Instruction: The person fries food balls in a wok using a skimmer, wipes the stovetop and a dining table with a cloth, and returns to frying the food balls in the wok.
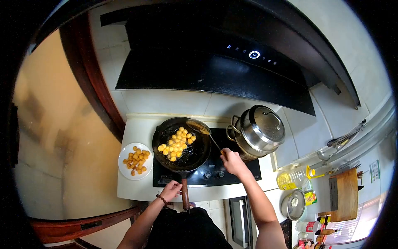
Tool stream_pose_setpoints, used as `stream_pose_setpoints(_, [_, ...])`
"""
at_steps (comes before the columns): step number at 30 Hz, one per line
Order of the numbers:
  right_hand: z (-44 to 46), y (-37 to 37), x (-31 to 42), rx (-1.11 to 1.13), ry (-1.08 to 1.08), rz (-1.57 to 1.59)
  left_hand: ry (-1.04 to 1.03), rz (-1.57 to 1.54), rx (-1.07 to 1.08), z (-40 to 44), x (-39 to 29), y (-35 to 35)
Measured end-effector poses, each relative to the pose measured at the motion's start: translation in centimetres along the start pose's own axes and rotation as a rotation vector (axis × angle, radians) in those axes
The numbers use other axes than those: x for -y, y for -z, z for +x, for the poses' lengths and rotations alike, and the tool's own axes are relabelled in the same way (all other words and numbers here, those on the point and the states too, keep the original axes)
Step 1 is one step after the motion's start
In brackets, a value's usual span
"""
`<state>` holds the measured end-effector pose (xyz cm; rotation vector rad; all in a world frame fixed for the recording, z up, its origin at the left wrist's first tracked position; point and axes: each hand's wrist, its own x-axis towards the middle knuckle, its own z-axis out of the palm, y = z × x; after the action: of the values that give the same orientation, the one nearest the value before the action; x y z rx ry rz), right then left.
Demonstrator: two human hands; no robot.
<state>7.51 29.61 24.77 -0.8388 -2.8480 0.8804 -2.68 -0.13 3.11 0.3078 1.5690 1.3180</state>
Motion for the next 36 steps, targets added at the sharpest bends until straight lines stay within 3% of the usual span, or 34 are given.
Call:
stream_pose_setpoints(4, [1.0,-4.7,-0.2,-0.108,0.073,-0.058,-0.007,0.004,-0.012,0.1,0.3,0.0])
stream_pose_setpoints(8, [0.4,-8.7,0.5,-0.109,0.046,-0.153,0.000,0.007,-0.014,0.2,0.4,0.0])
stream_pose_setpoints(11, [0.2,-11.7,0.8,-0.134,-0.048,-0.058,-0.003,0.008,-0.016,-0.1,0.3,-0.1])
stream_pose_setpoints(18, [2.5,-11.9,-2.5,-0.142,0.102,0.076,-0.011,0.023,-0.010,-0.6,0.6,-0.1])
stream_pose_setpoints(20, [3.0,-10.1,-3.4,-0.001,0.009,0.165,-0.017,0.018,-0.005,-0.5,0.9,-0.2])
stream_pose_setpoints(22, [2.8,-6.5,-2.1,0.266,-0.297,0.438,-0.015,0.003,0.019,-0.5,1.2,-0.2])
stream_pose_setpoints(24, [3.2,-5.1,-2.8,0.404,-0.388,0.669,-0.014,-0.002,0.011,-0.9,1.0,-0.4])
stream_pose_setpoints(28, [3.7,-4.2,-3.1,0.499,-0.387,0.761,-0.009,0.000,-0.002,-1.1,1.0,-0.4])
stream_pose_setpoints(30, [4.1,-5.9,-3.1,0.365,-0.298,0.619,-0.008,0.004,-0.004,-1.2,1.0,-0.5])
stream_pose_setpoints(31, [4.5,-6.2,-3.4,0.423,-0.314,0.775,-0.007,0.011,-0.005,-1.3,1.0,-0.4])
stream_pose_setpoints(36, [6.9,-5.4,-5.2,0.626,-0.377,0.885,0.008,-0.006,0.002,-1.8,0.9,-0.5])
